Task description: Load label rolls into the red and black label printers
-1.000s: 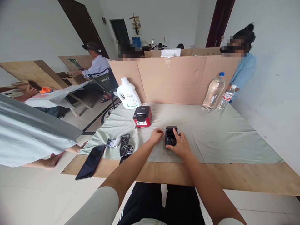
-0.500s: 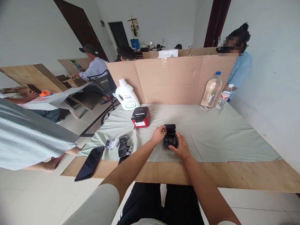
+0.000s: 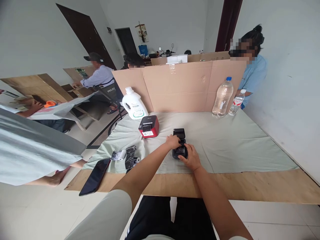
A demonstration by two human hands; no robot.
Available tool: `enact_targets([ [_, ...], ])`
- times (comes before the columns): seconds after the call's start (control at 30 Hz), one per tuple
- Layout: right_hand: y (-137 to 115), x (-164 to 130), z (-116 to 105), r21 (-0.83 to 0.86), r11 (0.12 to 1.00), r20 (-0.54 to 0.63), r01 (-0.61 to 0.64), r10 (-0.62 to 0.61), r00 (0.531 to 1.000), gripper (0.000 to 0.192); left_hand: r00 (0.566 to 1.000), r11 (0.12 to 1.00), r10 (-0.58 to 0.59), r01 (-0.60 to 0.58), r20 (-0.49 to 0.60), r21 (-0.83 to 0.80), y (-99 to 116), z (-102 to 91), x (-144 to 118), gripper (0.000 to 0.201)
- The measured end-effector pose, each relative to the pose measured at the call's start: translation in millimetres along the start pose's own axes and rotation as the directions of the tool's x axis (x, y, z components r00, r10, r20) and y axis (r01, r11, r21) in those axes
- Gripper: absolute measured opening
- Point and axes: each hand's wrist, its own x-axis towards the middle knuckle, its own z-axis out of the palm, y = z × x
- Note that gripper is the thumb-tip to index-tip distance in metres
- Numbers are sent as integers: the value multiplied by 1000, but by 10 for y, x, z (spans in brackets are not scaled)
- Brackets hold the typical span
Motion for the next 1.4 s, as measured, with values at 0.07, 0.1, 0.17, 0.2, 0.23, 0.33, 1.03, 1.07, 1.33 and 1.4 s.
enact_targets([
  [0.07, -5, 3, -5, 11, 1000, -10, -11, 11, 1000, 65, 999, 999, -4, 2, 46, 35, 41, -46, 71, 34],
  [0.1, -7, 4, -7, 14, 1000, -14, -16, 16, 1000, 64, 998, 999, -10, 8, 57, 45, 59, -57, 104, 34],
  [0.17, -8, 7, -11, 14, 1000, -20, -25, 25, 999, 62, 998, 998, -26, 23, 61, 53, 86, -60, 151, 34],
  [0.2, -6, 8, -12, 13, 999, -22, -29, 30, 999, 61, 998, 998, -34, 31, 59, 54, 94, -56, 161, 34],
  [0.23, -4, 10, -14, 12, 999, -25, -35, 35, 999, 60, 998, 998, -40, 37, 55, 53, 99, -50, 161, 34],
  [0.33, 10, 14, -14, 10, 999, -34, -42, 42, 999, 59, 999, 999, -37, 36, 32, 35, 91, -36, 114, 31],
  [1.03, 66, 13, -21, -14, 998, -6, -54, 54, 999, 65, 980, 274, 199, -54, 2, -960, -963, 17, -646, 36],
  [1.07, 70, 12, -17, -15, 998, -8, -54, 54, 998, 66, 979, 290, 203, -34, 26, -957, -1142, 7, -746, 38],
  [1.33, 79, 4, -13, -46, 997, -16, -60, 59, 998, 70, 999, 932, 23, -6, 43, -362, -1916, 74, -1209, 35],
  [1.4, 75, 5, -17, -43, 997, -12, -64, 63, 998, 70, 999, 981, 28, -21, 32, -191, -1904, 145, -1245, 31],
])
